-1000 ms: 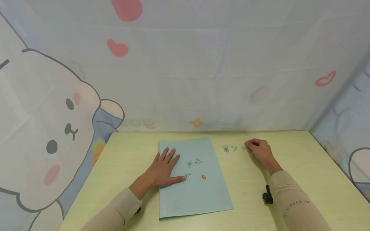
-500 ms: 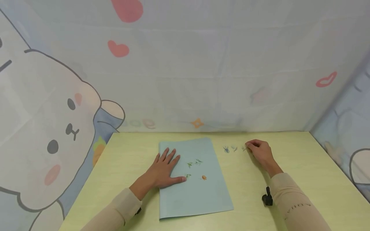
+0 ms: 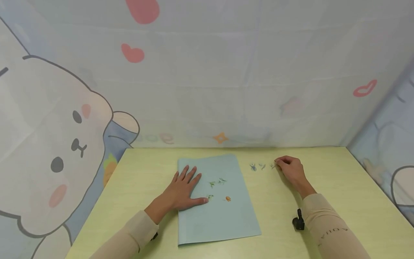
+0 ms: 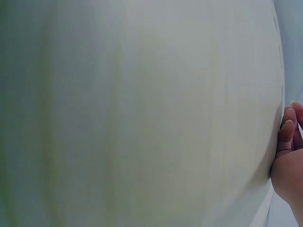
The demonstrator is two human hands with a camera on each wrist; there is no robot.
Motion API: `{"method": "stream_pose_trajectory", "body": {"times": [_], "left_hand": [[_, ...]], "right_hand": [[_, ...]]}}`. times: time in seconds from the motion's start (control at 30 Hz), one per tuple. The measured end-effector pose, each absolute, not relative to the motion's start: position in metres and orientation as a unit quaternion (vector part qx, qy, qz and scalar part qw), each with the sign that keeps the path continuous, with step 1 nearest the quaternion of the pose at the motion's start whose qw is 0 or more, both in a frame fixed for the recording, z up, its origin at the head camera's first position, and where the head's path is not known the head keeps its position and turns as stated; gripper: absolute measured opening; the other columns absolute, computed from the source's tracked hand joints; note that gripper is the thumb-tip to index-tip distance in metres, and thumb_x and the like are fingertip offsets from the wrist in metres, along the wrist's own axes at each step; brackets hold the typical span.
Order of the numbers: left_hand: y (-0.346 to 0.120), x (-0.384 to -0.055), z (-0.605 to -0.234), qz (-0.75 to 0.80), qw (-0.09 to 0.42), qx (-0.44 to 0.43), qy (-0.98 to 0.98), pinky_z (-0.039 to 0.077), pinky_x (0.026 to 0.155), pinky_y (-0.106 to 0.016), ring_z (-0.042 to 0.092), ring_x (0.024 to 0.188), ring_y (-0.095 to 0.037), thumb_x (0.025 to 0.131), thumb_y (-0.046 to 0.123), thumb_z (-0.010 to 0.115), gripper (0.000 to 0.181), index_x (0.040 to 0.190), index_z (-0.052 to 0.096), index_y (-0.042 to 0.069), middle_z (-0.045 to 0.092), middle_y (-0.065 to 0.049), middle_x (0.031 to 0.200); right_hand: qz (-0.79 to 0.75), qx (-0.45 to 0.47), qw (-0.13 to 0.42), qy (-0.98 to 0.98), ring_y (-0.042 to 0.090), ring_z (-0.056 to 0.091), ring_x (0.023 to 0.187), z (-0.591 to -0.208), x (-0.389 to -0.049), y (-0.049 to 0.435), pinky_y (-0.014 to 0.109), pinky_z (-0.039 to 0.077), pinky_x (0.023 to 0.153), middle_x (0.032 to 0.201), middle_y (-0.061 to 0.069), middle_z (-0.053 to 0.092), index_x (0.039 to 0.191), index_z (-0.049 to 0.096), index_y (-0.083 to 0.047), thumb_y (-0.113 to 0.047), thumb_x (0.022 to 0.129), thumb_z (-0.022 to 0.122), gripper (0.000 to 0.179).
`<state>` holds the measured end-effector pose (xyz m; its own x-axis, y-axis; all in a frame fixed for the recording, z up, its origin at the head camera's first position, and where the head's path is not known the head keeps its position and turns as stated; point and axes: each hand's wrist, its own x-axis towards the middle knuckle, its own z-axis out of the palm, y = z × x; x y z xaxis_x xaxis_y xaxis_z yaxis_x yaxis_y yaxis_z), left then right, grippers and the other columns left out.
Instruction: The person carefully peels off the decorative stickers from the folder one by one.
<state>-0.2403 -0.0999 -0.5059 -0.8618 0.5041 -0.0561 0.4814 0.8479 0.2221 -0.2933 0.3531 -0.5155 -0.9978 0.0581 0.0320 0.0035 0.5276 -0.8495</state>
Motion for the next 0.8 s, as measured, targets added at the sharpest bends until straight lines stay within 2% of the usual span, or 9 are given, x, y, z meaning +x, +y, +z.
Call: {"method": "stream_pose_trajectory", "body": {"times": [0.4,0.63,0.8], "left_hand": [[-0.101,-0.241,-0.505,0.097,0.055,0.255,0.960,0.011,0.127,-0.063,0.004,0.163,-0.038,0.095,0.080,0.053,0.101,0.169,0.031,0.015,0.016,-0.013,0.177],[-0.103,-0.240,-0.505,0.096,0.057,0.252,0.961,0.010,0.127,-0.063,0.003,0.163,-0.038,0.095,0.080,0.053,0.101,0.169,0.031,0.015,0.015,-0.013,0.177],[-0.102,-0.241,-0.507,0.095,0.057,0.254,0.961,0.011,0.127,-0.063,0.004,0.163,-0.038,0.095,0.080,0.053,0.102,0.169,0.031,0.014,0.016,-0.014,0.177]], "right_hand": [[0.488,-0.021,0.024,-0.872,0.013,0.063,0.093,-0.513,-0.294,0.352,0.025,0.056,0.074,0.119,0.019,0.069,0.135,0.066,0.005,-0.037,0.113,0.052,0.049],[0.467,-0.006,0.006,-0.884,0.025,0.063,0.104,-0.510,-0.294,0.346,0.028,0.055,0.079,0.126,0.023,0.066,0.134,0.066,0.004,-0.054,0.109,0.053,0.065],[0.424,0.020,0.006,-0.905,0.033,0.065,0.103,-0.502,-0.296,0.340,0.035,0.054,0.078,0.119,0.022,0.067,0.132,0.066,0.004,-0.050,0.110,0.054,0.060]]}}
